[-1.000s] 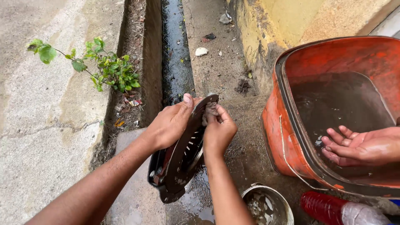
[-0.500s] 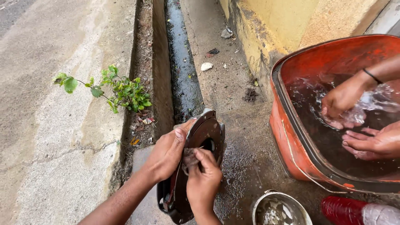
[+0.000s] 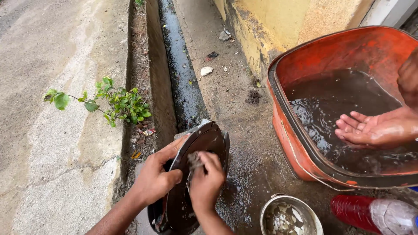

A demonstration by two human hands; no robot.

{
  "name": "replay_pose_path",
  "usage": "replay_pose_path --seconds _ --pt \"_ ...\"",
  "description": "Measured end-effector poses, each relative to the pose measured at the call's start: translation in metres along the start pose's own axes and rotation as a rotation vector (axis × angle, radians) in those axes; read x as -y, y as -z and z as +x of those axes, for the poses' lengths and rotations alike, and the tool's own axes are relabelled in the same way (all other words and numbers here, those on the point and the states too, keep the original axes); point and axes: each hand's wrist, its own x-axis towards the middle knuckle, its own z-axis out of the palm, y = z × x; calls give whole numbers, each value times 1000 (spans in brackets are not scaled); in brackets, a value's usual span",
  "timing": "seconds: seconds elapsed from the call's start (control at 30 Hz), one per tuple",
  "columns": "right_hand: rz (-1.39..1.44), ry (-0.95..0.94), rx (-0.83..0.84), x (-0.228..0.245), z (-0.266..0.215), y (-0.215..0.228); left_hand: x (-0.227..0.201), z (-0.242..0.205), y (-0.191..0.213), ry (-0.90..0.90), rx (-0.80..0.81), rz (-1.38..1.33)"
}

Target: Cleaning a car's clutch pressure plate using a spray bottle and a cloth.

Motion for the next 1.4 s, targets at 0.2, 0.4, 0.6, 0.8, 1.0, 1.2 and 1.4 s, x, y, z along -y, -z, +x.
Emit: replay_pose_path --seconds 0.2,0.4,0.6,0.8,1.0,1.2,1.4 --pt "-84 -400 -114 -39 65 -13 -23 -4 2 297 17 -234" --pt "161 -15 84 -11 -2 0 -14 3 5 255 45 -294" --pt "-24 -388 -9 -8 66 3 -24 4 1 259 29 -304" --pt "30 44 144 14 -20 5 13 9 6 -22 89 -282" --pt "-55 -169 -61 1 55 0 -7 2 7 268 38 -307" --pt "318 -296 209 15 -64 -6 27 9 12 196 64 -330" --pt "112 -466 -135 -21 14 -5 8 -1 20 268 152 -279"
